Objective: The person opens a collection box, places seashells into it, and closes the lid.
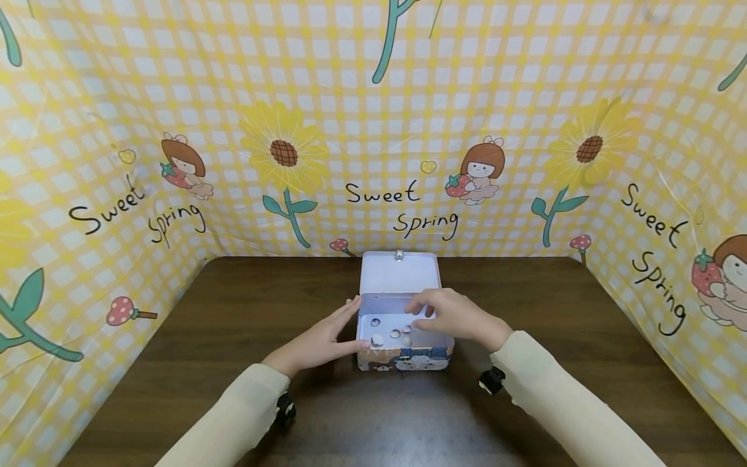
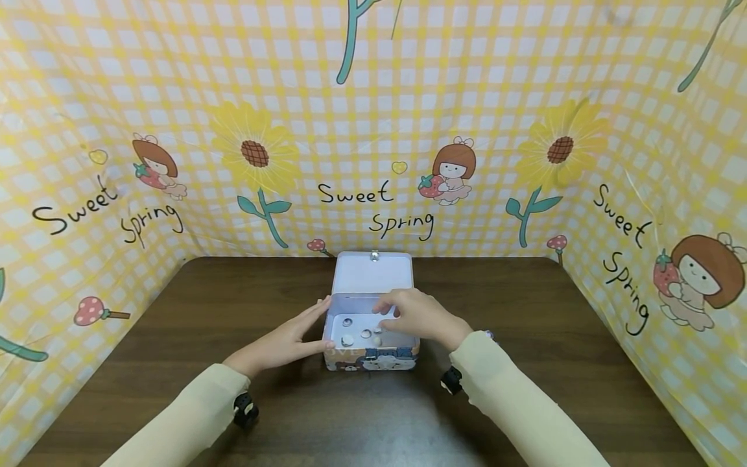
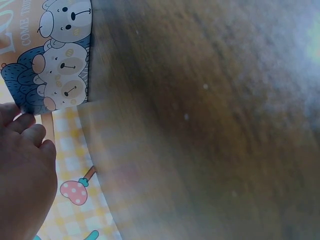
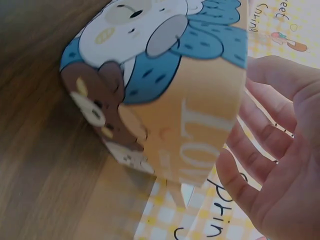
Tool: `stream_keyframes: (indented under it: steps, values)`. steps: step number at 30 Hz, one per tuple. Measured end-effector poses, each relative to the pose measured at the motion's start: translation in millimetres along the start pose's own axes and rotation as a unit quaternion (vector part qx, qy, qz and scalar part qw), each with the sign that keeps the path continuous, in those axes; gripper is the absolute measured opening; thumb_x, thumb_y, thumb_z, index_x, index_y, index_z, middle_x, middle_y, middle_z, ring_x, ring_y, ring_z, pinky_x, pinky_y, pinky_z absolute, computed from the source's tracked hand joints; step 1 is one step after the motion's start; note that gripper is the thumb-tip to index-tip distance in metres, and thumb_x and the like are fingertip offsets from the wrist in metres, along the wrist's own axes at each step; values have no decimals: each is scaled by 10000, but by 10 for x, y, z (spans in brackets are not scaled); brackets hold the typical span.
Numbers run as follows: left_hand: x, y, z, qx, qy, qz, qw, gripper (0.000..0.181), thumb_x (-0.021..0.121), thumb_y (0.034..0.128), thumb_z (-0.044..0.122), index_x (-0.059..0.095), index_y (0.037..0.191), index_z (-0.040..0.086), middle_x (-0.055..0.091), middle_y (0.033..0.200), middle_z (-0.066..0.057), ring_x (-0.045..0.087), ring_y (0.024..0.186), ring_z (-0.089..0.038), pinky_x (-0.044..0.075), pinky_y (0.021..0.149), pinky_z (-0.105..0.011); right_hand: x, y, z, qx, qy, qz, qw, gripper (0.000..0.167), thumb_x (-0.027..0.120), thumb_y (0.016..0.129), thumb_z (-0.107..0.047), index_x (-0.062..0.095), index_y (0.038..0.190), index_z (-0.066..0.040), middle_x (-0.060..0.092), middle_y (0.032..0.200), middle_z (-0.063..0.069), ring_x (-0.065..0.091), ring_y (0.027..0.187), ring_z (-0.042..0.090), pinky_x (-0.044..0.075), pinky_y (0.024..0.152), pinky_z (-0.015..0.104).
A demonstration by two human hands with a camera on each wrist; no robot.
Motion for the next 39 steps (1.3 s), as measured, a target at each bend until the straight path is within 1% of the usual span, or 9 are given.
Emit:
stream_keyframes:
  steps: [4, 11, 16, 20, 24, 26, 31, 34, 39]
  values:
    - [-4, 0, -2, 7, -19, 6, 10000, 944, 607, 939, 606, 61, 1631, 268, 4, 1646, 112, 17, 1511, -155, 171, 1162, -580, -57, -71, 49, 25, -135, 74, 9999, 225, 713, 932, -128, 732, 1151, -83, 709, 1071, 39, 665, 929, 227, 544, 788, 349]
    - [-4, -3, 2, 16, -38, -2, 10000, 944, 609, 940, 600, 58, 1631, 266, 3, 1646, 117, 12, 1511, -153, 170, 1163, -577, -204, -247, 194, 150, -201, 308, 9992, 224, 743, 920, -141, 737, 1140, -99, 703, 1031, 13, 584, 775, 96, 519, 698, 294]
    - [1, -8, -4, -33, -44, 8, 10000, 946, 611, 935, 607, 59, 1630, 281, 3, 1647, 116, 19, 1512, -159, 173, 1157, -593, -294, -407, 333, 401, -41, 358, 9985, 222, 753, 916, -140, 735, 1133, -94, 709, 1039, 8, 622, 842, 95, 546, 747, 327]
    - [1, -8, -4, -46, -70, 9, 10000, 946, 613, 933, 609, 57, 1629, 290, 3, 1644, 126, 22, 1511, -149, 174, 1159, -587, -368, -551, 465, 609, 35, 382, 9974, 199, 754, 922, -171, 732, 1114, -125, 705, 1045, -20, 644, 880, 122, 553, 773, 372]
    - [2, -3, 0, -18, -76, 14, 10000, 945, 614, 935, 604, 57, 1629, 285, 4, 1644, 127, 21, 1511, -147, 175, 1160, -583, -455, -711, 591, 709, 54, 437, 9965, 174, 740, 934, -186, 726, 1104, -152, 701, 1045, -33, 644, 891, 128, 548, 770, 375]
    - [6, -2, 2, -13, -59, 11, 10000, 946, 611, 935, 607, 55, 1630, 284, 3, 1644, 128, 20, 1511, -146, 176, 1160, -584, -492, -795, 661, 803, 48, 480, 9956, 178, 739, 935, -189, 725, 1110, -159, 696, 1039, -50, 638, 881, 115, 539, 752, 349]
    - [9, -9, 5, -15, -51, 11, 10000, 942, 610, 939, 601, 57, 1630, 278, 3, 1645, 122, 16, 1511, -149, 175, 1159, -585, -537, -985, 837, 1067, -38, 558, 9927, 196, 741, 931, -177, 725, 1125, -152, 703, 1050, -27, 609, 836, 86, 512, 720, 315]
    - [7, -6, 6, -21, -49, 23, 10000, 941, 611, 939, 600, 59, 1630, 280, 5, 1645, 119, 17, 1511, -150, 176, 1159, -584, -555, -1086, 928, 1212, -20, 583, 9909, 212, 739, 932, -174, 723, 1137, -123, 708, 1058, 24, 592, 775, 77, 503, 683, 302]
    - [3, 0, 11, -8, -42, 12, 10000, 943, 611, 939, 601, 58, 1630, 275, 5, 1645, 115, 16, 1511, -156, 175, 1161, -581, -523, -1231, 1093, 1413, 39, 565, 9884, 259, 740, 933, -188, 714, 1155, -58, 668, 916, -19, 541, 671, 67, 464, 599, 284]
Point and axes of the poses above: each hand's wrist, its own y-axis towards the middle knuckle, its own x-axis out of the palm, z = x × y, the point moved 7 cm from there along y, towards the middle knuckle
